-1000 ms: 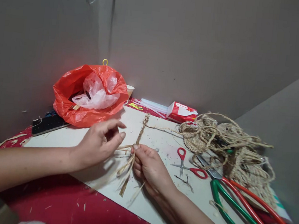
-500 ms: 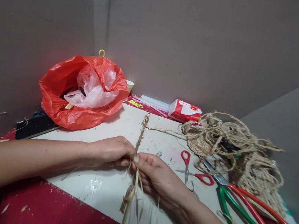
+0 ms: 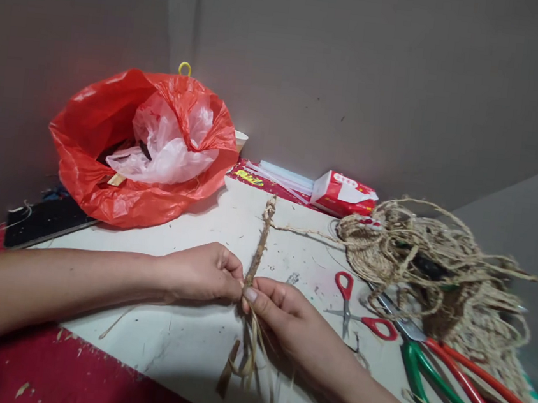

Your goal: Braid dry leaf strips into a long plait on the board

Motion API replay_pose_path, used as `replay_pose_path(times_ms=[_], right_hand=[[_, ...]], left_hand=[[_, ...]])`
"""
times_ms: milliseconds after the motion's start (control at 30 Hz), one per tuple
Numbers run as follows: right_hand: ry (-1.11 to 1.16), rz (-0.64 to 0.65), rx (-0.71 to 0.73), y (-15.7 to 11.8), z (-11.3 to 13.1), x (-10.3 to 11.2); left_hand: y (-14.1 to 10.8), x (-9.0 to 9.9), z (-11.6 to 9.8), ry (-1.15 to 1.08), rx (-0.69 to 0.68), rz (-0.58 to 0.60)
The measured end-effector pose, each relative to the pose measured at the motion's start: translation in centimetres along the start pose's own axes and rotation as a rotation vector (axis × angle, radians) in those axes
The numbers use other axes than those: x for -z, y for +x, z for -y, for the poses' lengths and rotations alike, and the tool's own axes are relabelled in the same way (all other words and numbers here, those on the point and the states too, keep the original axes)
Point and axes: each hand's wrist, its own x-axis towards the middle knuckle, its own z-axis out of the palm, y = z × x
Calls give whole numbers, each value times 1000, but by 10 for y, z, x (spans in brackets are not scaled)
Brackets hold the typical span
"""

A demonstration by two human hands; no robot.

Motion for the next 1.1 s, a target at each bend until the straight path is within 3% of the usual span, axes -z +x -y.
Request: replay_pose_path(times_ms=[167, 400, 533, 767, 967, 1100], right_hand=[[-65, -58, 41, 1, 1, 0], [-26, -2, 91, 3, 2, -2], [-5, -3, 40, 2, 0, 0], [95, 4, 6, -1, 4, 3], [286, 55, -148, -5, 16, 2], [335, 92, -167, -4, 18, 4]], left_hand=[[3, 0, 1, -11, -55, -43], [-1, -3, -3, -180, 117, 72], [-3, 1, -4, -169, 88, 64], [-3, 10, -10, -259, 115, 258], [-3, 10, -10, -235, 5, 161], [-2, 9, -12, -189, -8, 104]])
